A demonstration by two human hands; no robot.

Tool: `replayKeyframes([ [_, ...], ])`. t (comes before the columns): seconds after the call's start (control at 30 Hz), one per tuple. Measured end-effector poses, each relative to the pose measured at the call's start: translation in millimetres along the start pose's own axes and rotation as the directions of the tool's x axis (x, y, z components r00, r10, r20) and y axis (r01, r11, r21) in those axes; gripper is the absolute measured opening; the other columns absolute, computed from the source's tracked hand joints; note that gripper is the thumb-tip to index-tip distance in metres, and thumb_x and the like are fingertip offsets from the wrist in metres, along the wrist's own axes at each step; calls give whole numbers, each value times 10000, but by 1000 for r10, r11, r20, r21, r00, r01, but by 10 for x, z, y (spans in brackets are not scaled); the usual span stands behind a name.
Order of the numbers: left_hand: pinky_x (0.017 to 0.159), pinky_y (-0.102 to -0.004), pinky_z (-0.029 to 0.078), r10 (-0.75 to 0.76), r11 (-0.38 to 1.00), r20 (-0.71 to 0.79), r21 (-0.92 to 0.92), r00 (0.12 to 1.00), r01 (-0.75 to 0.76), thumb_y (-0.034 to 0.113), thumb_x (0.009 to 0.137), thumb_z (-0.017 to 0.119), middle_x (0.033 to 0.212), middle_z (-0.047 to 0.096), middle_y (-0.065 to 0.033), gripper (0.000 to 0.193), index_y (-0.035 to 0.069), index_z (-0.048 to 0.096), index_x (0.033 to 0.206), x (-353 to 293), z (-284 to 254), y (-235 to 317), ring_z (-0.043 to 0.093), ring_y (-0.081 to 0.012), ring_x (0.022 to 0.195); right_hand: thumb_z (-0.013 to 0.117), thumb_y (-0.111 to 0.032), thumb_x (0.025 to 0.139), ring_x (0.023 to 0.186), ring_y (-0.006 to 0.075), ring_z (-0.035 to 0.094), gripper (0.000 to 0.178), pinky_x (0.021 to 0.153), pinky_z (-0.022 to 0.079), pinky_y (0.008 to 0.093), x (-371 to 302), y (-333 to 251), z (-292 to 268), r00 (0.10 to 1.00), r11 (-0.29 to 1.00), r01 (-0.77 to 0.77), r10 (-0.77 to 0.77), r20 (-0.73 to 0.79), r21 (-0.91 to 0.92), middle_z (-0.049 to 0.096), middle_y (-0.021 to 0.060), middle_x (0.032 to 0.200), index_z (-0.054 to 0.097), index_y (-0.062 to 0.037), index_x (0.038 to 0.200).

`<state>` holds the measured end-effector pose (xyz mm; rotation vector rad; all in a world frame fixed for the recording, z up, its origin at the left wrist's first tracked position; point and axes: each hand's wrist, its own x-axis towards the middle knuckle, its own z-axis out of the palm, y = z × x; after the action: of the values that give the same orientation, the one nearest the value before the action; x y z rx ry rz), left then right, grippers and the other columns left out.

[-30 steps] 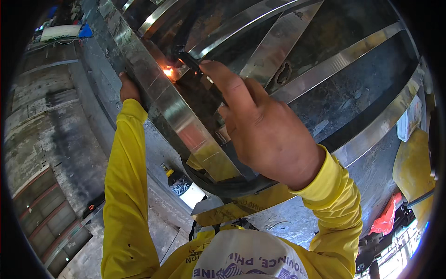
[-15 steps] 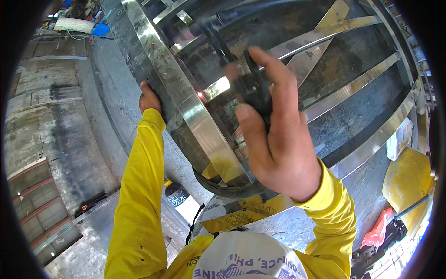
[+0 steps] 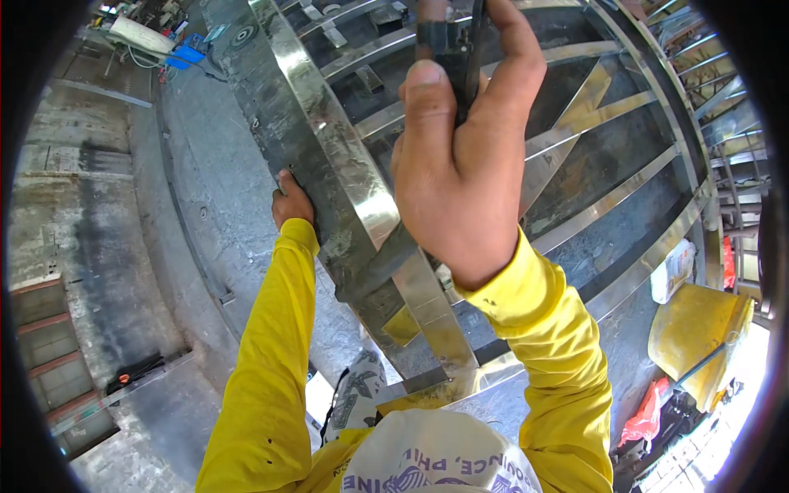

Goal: The person welds a curved metal frame part with a welding torch and a welding rod.

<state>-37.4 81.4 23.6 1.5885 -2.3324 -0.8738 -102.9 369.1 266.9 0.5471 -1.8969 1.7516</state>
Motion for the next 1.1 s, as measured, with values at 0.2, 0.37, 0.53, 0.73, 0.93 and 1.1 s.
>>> replayKeyframes([
  [0.2,1189,-597,498,-8,998,48,-57,999,10,797,1106,382,1452,664,-423,1016,-99,630,1514,-25,51,36,644,-583,1372,511,-11,1157,916,203,669,586,826,546,347,136,-374,523,993,991,-121,120,16,65,673,218,1269,279,61,1690],
  [0.37,1162,-643,521,-67,987,157,-135,985,89,829,1103,356,1494,605,-414,1041,-71,560,1586,-148,4,100,644,-612,1343,550,-37,1158,832,232,683,617,747,541,381,431,-631,787,990,990,-86,97,98,-108,689,217,1148,257,50,1694],
  [0.53,1151,-645,553,4,975,137,-219,991,26,766,1131,387,1534,578,-421,979,-85,547,1587,813,-144,348,647,-623,1341,577,-78,1173,944,265,725,585,843,556,416,765,-1115,726,957,955,108,-25,290,-276,712,250,1232,311,51,1678],
  [0.73,1143,-662,537,-150,950,38,-271,988,155,554,1153,474,1454,660,-409,745,-97,592,1495,1488,20,1098,672,-588,1341,632,-126,1132,865,489,779,614,797,594,534,703,-658,386,903,816,209,51,427,-539,749,263,962,363,-98,1683],
  [0.93,892,-671,629,-51,998,-429,11,902,61,470,1132,517,1246,708,-302,521,-8,623,1309,2066,931,765,772,-542,1054,628,-177,1143,753,464,752,538,712,547,550,651,-35,118,772,850,-72,379,510,-522,700,234,768,429,-121,1640],
  [1.1,927,-665,624,104,989,-535,143,839,-32,491,1136,501,1228,718,-322,551,-7,725,1212,2658,1083,298,755,-542,1105,586,-125,1164,1006,526,765,626,923,577,552,951,615,46,784,927,-79,285,551,-367,755,350,1133,283,26,1690],
])
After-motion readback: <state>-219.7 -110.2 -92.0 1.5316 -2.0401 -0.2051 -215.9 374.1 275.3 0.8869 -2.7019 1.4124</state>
